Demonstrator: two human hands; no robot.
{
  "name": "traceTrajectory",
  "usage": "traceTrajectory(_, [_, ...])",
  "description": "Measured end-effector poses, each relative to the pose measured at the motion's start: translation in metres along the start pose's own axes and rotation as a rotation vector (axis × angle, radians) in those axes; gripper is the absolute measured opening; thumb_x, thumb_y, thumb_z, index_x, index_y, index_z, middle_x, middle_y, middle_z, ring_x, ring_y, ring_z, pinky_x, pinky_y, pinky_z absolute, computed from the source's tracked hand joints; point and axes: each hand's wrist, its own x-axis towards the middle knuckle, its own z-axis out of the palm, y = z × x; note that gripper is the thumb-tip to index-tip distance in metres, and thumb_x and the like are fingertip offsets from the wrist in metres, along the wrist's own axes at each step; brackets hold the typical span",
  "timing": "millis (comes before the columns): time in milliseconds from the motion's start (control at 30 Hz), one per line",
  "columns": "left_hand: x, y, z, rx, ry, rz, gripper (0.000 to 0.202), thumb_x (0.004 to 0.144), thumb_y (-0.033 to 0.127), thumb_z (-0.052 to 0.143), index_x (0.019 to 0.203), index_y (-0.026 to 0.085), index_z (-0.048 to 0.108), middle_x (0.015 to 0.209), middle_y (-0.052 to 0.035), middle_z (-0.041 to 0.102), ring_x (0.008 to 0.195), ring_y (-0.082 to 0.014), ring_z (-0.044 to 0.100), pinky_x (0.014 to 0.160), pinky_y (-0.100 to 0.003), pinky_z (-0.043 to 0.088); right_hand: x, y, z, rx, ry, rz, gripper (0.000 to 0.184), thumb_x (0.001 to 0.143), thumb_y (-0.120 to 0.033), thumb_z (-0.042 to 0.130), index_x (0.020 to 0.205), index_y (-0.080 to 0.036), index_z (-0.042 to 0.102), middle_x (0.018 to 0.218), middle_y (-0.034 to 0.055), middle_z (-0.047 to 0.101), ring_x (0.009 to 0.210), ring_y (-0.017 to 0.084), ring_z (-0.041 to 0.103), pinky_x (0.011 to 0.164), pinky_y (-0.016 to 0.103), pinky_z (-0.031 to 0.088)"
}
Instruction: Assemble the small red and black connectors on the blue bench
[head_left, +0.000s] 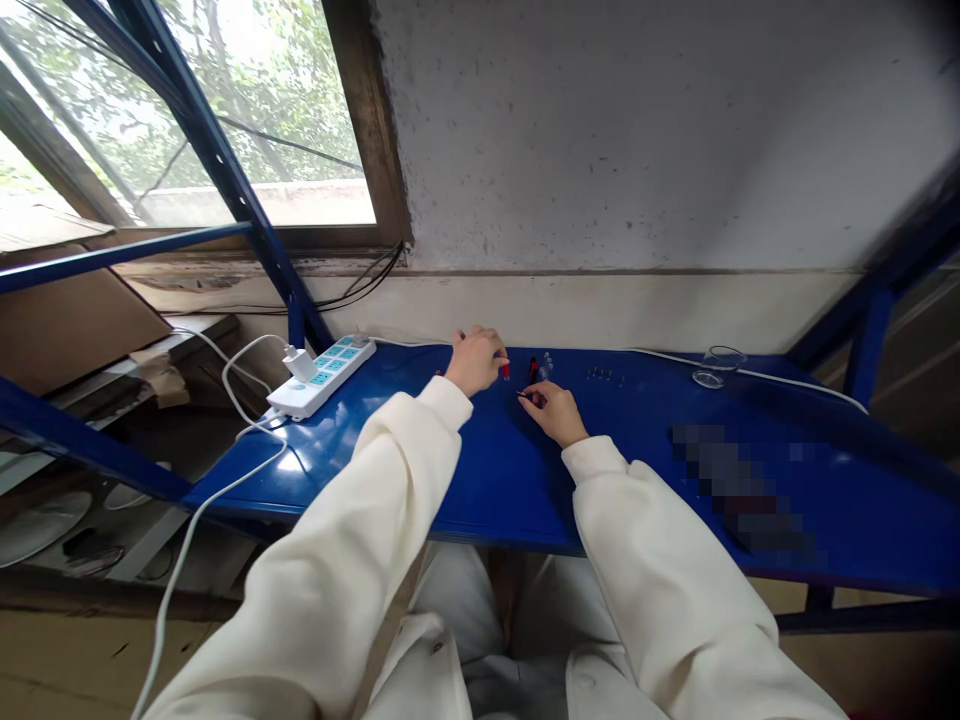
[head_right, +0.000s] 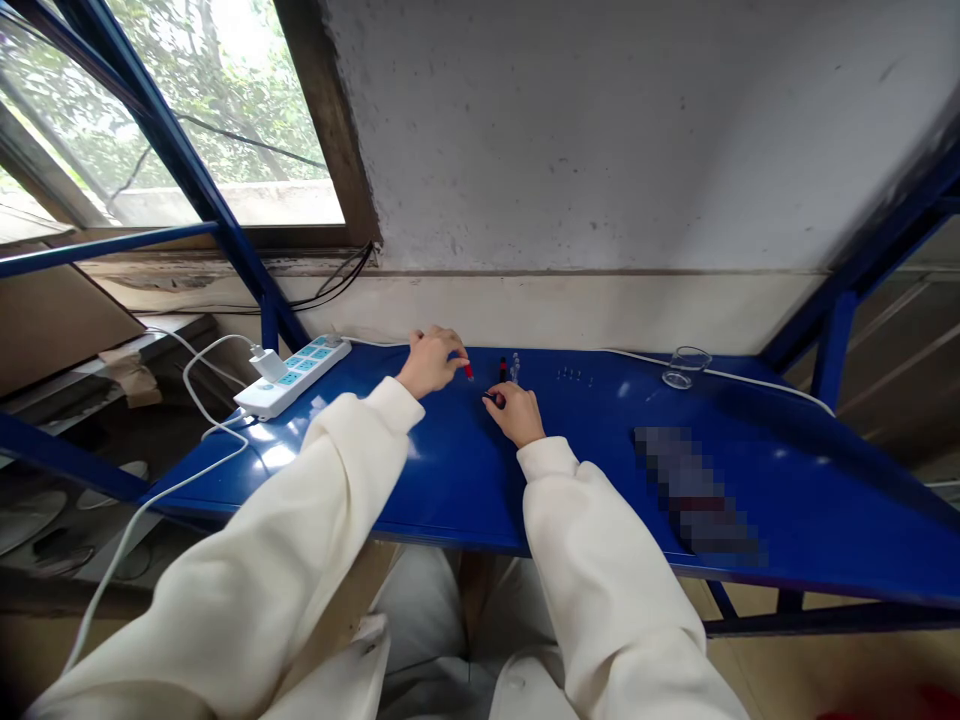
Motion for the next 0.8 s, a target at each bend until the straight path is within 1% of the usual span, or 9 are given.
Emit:
traceTrajectory(67, [0.007, -0.015, -0.012, 0.043, -0.022, 0.006, 0.010, 0.074, 0.020, 0.055, 0.073, 0.015, 0.064, 0.096, -0.0070, 0.058, 0.099, -0.0250, 0.042, 0.087, -0.046, 0.021, 0.000, 0.000, 0.000, 0.005, -0.013, 0.002, 0.022, 0.077, -0.035, 0.050, 0.082, -0.017, 0.063, 0.068, 0.0019, 0.057, 0.059, 0.012, 0.051, 0.057, 0.024, 0.035])
traceTrajectory(133, [0.009, -0.030, -0.019, 0.093, -0.074, -0.004, 0.009, 0.072, 0.020, 0.058, 0.070, 0.015, 0.065, 0.095, -0.0076, 0.058, 0.100, -0.0261, 0.040, 0.087, -0.046, 0.021, 0.000, 0.001, 0.000, 0.009, -0.030, -0.001, 0.022, 0.077, -0.034, 0.049, 0.081, -0.018, 0.063, 0.068, 0.0021, 0.057, 0.058, 0.012, 0.050, 0.056, 0.024, 0.036])
traceTrajectory(200, [0.008, -0.044, -0.021, 0.136, -0.136, -0.021, 0.009, 0.070, 0.021, 0.059, 0.068, 0.015, 0.066, 0.095, -0.0084, 0.057, 0.100, -0.0266, 0.039, 0.087, -0.045, 0.022, 0.000, 0.002, 0.001, 0.014, -0.041, -0.005, 0.022, 0.077, -0.034, 0.048, 0.080, -0.018, 0.063, 0.067, 0.0021, 0.057, 0.057, 0.012, 0.050, 0.056, 0.024, 0.036])
traceTrajectory(300, [0.000, -0.058, -0.018, 0.168, -0.161, -0.042, 0.008, 0.069, 0.020, 0.060, 0.067, 0.016, 0.066, 0.096, -0.0080, 0.057, 0.100, -0.0268, 0.039, 0.087, -0.046, 0.022, 0.001, 0.003, 0.002, 0.017, -0.049, -0.018, 0.021, 0.077, -0.033, 0.047, 0.077, -0.018, 0.063, 0.066, 0.0017, 0.056, 0.057, 0.012, 0.050, 0.056, 0.024, 0.037])
traceTrajectory(400, [-0.007, -0.066, -0.014, 0.181, -0.159, -0.071, 0.008, 0.070, 0.020, 0.060, 0.067, 0.017, 0.066, 0.096, -0.0074, 0.055, 0.100, -0.0270, 0.039, 0.087, -0.047, 0.021, 0.001, 0.004, 0.003, 0.015, -0.061, -0.028, 0.021, 0.077, -0.032, 0.047, 0.076, -0.019, 0.063, 0.067, 0.0019, 0.057, 0.059, 0.012, 0.050, 0.056, 0.024, 0.037])
traceTrajectory(567, [-0.013, -0.074, -0.009, 0.196, -0.189, -0.087, 0.006, 0.069, 0.020, 0.061, 0.067, 0.018, 0.066, 0.097, -0.0072, 0.056, 0.101, -0.0275, 0.040, 0.087, -0.047, 0.021, 0.000, 0.003, 0.002, 0.001, -0.061, -0.032, 0.019, 0.077, -0.031, 0.047, 0.076, -0.019, 0.062, 0.066, 0.0012, 0.057, 0.059, 0.012, 0.051, 0.057, 0.024, 0.038])
traceTrajectory(800, [-0.017, -0.083, -0.003, 0.192, -0.162, -0.112, 0.007, 0.069, 0.021, 0.060, 0.068, 0.019, 0.067, 0.096, -0.0077, 0.056, 0.100, -0.0278, 0.040, 0.086, -0.047, 0.022, -0.001, 0.001, 0.001, 0.024, -0.069, -0.019, 0.019, 0.077, -0.030, 0.047, 0.075, -0.019, 0.063, 0.067, 0.0019, 0.057, 0.060, 0.013, 0.051, 0.058, 0.025, 0.039])
